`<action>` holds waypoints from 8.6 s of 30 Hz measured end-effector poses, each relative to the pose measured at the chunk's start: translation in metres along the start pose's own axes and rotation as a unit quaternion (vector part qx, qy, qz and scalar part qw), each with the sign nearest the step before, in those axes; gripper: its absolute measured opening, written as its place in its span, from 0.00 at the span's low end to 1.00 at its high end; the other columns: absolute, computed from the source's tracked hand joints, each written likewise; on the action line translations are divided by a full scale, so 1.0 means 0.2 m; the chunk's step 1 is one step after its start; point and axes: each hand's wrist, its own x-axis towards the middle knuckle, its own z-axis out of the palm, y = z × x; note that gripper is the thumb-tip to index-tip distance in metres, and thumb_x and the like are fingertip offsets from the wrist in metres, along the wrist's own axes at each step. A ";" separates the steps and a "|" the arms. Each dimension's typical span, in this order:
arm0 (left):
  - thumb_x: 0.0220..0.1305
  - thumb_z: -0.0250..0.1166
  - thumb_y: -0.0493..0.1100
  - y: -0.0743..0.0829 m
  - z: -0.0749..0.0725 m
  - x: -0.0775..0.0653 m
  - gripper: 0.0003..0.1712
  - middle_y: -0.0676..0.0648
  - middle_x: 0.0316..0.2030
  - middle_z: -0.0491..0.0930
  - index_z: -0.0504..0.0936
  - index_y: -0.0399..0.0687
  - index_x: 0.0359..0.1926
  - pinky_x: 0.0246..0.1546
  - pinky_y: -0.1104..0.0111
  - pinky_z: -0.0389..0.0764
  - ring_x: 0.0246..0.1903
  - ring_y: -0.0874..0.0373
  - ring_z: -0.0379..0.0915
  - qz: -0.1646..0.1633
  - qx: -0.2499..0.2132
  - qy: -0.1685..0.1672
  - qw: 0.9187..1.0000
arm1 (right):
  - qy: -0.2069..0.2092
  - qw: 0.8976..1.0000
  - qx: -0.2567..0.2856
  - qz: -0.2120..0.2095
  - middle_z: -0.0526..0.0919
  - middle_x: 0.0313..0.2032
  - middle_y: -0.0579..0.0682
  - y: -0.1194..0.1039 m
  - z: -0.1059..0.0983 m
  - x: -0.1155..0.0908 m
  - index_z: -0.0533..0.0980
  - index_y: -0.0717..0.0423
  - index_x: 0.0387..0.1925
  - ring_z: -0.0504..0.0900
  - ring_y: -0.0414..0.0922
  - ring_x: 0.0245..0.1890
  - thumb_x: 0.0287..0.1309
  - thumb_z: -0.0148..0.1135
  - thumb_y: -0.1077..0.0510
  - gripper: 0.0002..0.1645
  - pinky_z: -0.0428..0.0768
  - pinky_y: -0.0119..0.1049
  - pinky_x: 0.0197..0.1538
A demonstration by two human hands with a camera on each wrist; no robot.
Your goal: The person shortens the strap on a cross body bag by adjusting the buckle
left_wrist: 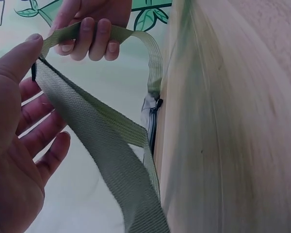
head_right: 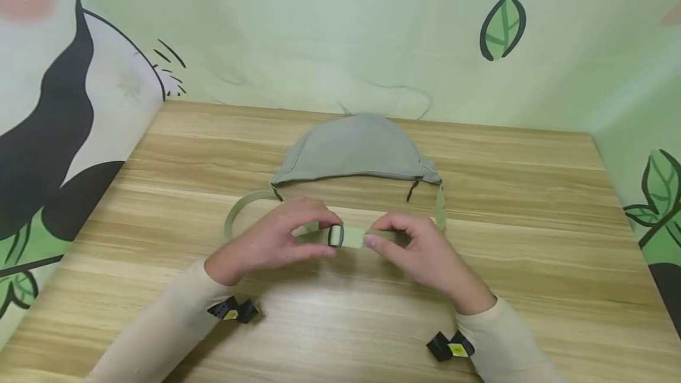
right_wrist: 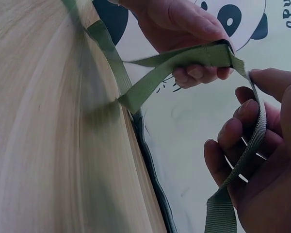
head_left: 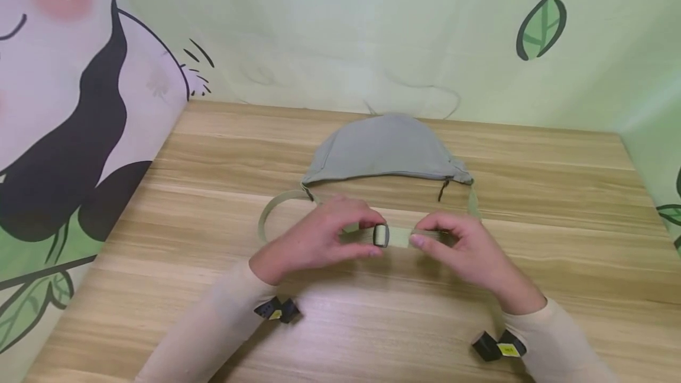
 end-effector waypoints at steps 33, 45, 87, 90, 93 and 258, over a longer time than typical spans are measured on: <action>0.50 0.74 0.49 0.02 0.01 0.03 0.24 0.56 0.45 0.82 0.81 0.50 0.49 0.54 0.73 0.70 0.48 0.68 0.74 0.075 -0.004 0.045 0.996 | -0.030 0.988 0.152 -0.004 0.75 0.19 0.50 -0.05 0.07 0.03 0.80 0.61 0.36 0.73 0.42 0.21 0.61 0.56 0.71 0.08 0.75 0.33 0.24; 0.49 0.75 0.44 0.03 0.01 0.03 0.23 0.54 0.42 0.83 0.82 0.47 0.48 0.51 0.72 0.73 0.45 0.67 0.76 0.092 -0.043 0.071 0.992 | -0.042 0.997 0.058 0.031 0.85 0.32 0.47 -0.05 0.05 0.02 0.80 0.51 0.43 0.83 0.46 0.35 0.63 0.58 0.63 0.09 0.81 0.37 0.40; 0.51 0.74 0.50 0.01 0.01 0.01 0.24 0.54 0.47 0.83 0.81 0.48 0.49 0.55 0.67 0.69 0.50 0.64 0.74 0.066 -0.021 0.067 0.995 | 0.002 0.999 0.040 -0.011 0.84 0.30 0.43 -0.08 0.06 0.01 0.83 0.50 0.32 0.75 0.37 0.26 0.56 0.64 0.68 0.10 0.76 0.31 0.28; 0.49 0.75 0.48 0.02 0.02 0.02 0.25 0.55 0.47 0.83 0.82 0.49 0.49 0.55 0.67 0.69 0.50 0.65 0.73 0.066 -0.022 0.064 0.996 | 0.001 0.999 0.045 -0.021 0.85 0.30 0.45 -0.08 0.06 0.02 0.83 0.52 0.32 0.77 0.37 0.27 0.56 0.63 0.69 0.09 0.77 0.31 0.29; 0.49 0.75 0.48 0.02 0.02 0.02 0.24 0.56 0.46 0.83 0.82 0.50 0.49 0.54 0.67 0.69 0.50 0.66 0.73 0.071 -0.019 0.062 0.995 | -0.005 0.999 0.046 -0.021 0.86 0.31 0.45 -0.09 0.07 0.03 0.83 0.51 0.32 0.77 0.37 0.28 0.56 0.64 0.68 0.09 0.77 0.31 0.30; 0.47 0.77 0.48 0.00 0.05 0.03 0.25 0.56 0.46 0.83 0.84 0.52 0.48 0.50 0.67 0.68 0.48 0.64 0.73 -0.006 -0.116 0.060 0.991 | -0.091 0.979 0.176 -0.054 0.78 0.23 0.51 0.00 0.02 0.04 0.79 0.62 0.41 0.77 0.42 0.27 0.62 0.53 0.73 0.11 0.77 0.32 0.30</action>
